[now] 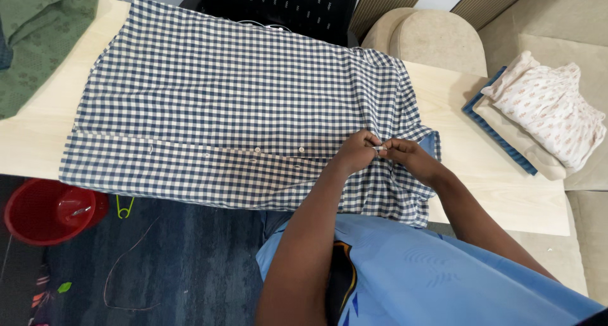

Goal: The person lays a checkered button-up shirt on a table and fastens its buttons one by one down the front. They then fold the sleeves and body of the shirt inward, smooth it flat with their hands, and finish folding it on the table next to a stack of other clothes.

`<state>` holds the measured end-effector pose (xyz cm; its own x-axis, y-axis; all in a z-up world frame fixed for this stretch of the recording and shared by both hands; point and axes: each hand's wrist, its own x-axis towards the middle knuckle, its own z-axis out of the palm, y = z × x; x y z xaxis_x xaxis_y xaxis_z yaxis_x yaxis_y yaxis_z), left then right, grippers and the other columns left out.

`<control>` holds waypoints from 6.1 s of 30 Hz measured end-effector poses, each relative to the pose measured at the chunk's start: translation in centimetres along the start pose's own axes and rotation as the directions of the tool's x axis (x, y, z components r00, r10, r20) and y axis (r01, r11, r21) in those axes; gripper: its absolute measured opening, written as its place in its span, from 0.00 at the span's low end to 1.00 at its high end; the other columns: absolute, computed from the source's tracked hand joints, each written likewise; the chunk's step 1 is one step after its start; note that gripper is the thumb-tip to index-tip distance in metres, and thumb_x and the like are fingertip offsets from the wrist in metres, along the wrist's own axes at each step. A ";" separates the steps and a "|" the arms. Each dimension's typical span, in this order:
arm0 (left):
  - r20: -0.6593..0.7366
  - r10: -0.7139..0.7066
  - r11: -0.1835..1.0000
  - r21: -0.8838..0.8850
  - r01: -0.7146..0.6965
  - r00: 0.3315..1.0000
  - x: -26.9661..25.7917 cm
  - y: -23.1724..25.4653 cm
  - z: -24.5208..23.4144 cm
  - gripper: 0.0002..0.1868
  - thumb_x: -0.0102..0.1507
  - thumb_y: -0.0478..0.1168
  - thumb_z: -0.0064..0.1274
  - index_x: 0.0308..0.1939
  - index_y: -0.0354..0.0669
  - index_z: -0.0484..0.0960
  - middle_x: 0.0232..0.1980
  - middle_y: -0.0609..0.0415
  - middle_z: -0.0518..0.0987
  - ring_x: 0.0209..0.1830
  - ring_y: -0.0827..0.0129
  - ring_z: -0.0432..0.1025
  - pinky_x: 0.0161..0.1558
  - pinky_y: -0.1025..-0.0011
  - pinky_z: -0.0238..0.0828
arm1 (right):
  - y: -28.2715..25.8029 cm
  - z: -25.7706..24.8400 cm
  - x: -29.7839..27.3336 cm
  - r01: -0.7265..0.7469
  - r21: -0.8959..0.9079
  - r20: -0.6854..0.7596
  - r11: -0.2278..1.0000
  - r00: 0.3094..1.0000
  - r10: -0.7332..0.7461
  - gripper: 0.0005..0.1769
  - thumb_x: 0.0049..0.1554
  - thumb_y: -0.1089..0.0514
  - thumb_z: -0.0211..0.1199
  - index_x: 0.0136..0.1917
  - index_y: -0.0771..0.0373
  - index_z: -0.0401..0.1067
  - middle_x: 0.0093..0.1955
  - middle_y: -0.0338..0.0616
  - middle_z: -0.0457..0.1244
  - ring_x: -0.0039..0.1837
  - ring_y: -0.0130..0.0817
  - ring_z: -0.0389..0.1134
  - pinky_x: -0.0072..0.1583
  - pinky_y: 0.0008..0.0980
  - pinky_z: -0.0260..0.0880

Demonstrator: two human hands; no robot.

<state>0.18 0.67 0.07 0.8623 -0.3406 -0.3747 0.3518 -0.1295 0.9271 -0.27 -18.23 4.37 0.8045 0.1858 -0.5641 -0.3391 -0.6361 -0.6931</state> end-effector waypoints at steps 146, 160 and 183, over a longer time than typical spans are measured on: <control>0.177 0.015 0.999 0.033 -0.022 0.984 -2.5 0.3 -11.5 0.16 0.59 0.40 0.63 0.50 0.40 0.82 0.54 0.46 0.85 0.56 0.60 0.81 0.55 0.62 0.79 | -7.6 13.0 0.5 0.277 -0.440 -0.543 0.854 0.675 -0.499 0.03 0.64 0.64 0.60 0.47 0.66 0.72 0.44 0.46 0.66 0.48 0.39 0.67 0.51 0.40 0.67; 0.043 0.152 0.988 -0.027 -0.151 0.987 -3.8 0.2 -11.0 0.14 0.64 0.32 0.56 0.53 0.39 0.77 0.53 0.45 0.83 0.54 0.60 0.80 0.52 0.64 0.78 | -8.0 10.6 0.6 0.090 -0.159 -0.363 0.983 0.921 -0.143 0.16 0.68 0.52 0.54 0.48 0.67 0.71 0.36 0.46 0.64 0.38 0.33 0.62 0.44 0.39 0.66; -0.089 0.057 0.986 0.163 -0.042 0.994 -4.6 1.0 -9.1 0.18 0.63 0.47 0.63 0.50 0.41 0.80 0.52 0.47 0.83 0.52 0.61 0.78 0.50 0.62 0.76 | -6.3 9.1 1.5 0.257 0.101 -0.258 0.961 0.940 -0.224 0.11 0.63 0.52 0.58 0.52 0.61 0.71 0.43 0.37 0.69 0.46 0.23 0.67 0.50 0.28 0.69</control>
<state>-0.15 10.55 2.70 0.9100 -0.2634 -0.3203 0.2510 -0.2649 0.9310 -1.32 -7.18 3.77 0.9578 0.1245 -0.2592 -0.1684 -0.4877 -0.8566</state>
